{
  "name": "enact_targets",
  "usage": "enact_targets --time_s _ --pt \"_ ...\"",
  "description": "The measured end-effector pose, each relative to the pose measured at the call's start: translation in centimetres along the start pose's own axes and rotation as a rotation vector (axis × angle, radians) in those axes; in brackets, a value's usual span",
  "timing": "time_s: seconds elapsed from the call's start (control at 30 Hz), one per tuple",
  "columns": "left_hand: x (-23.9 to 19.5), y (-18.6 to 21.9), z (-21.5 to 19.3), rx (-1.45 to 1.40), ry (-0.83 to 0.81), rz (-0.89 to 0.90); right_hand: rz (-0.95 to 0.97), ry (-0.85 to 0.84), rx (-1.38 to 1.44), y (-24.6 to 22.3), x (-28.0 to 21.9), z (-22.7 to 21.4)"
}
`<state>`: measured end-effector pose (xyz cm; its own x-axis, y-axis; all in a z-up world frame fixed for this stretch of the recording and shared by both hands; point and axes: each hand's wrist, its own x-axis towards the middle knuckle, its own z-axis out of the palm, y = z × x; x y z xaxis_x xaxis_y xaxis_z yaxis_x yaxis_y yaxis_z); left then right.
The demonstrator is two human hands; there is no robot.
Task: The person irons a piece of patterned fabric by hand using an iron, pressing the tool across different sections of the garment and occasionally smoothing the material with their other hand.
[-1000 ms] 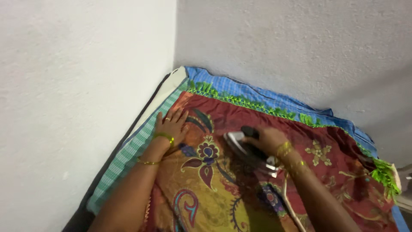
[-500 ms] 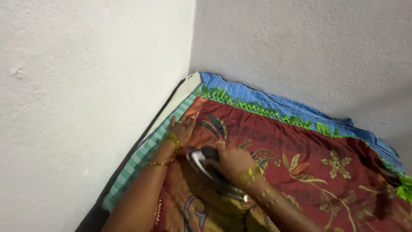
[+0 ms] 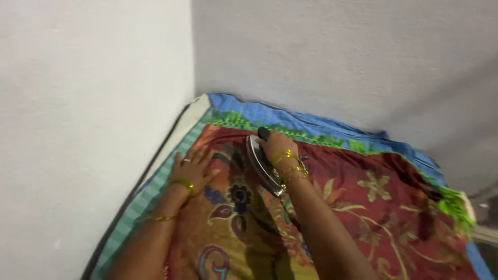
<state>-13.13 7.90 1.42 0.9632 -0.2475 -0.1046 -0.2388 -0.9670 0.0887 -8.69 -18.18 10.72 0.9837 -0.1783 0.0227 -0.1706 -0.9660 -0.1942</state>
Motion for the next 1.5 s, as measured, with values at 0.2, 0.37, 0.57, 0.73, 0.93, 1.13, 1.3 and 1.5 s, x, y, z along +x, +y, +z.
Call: enact_targets --time_s 0.2,0.37,0.57,0.73,0.93,1.13,1.3,1.5 --pt "0.2 -0.3 0.4 0.028 -0.014 -0.024 0.092 0.001 -0.024 10.7 -1.2 -1.4" --pt "0.5 -0.4 0.7 0.023 -0.006 -0.036 0.231 0.022 -0.071 19.4 -2.5 -3.9" --pt "0.4 -0.4 0.6 -0.006 -0.035 -0.047 0.354 0.038 -0.161 28.2 -3.1 -5.6" --pt "0.3 -0.5 0.8 0.003 -0.007 -0.032 0.273 0.087 -0.109 31.5 -4.2 -5.9" --pt "0.7 -0.6 1.4 -0.015 0.049 -0.024 0.101 -0.005 -0.237 31.0 -6.4 -5.1" --pt "0.9 -0.8 1.8 -0.036 0.090 -0.014 -0.221 0.082 -0.073 25.5 -10.7 -4.3" --pt "1.0 -1.0 2.0 -0.025 0.082 -0.002 -0.055 -0.164 -0.143 16.8 -17.0 -5.2" --pt "1.1 -1.6 2.4 0.054 0.068 -0.007 -0.139 -0.293 -0.155 12.7 -26.7 -4.9"
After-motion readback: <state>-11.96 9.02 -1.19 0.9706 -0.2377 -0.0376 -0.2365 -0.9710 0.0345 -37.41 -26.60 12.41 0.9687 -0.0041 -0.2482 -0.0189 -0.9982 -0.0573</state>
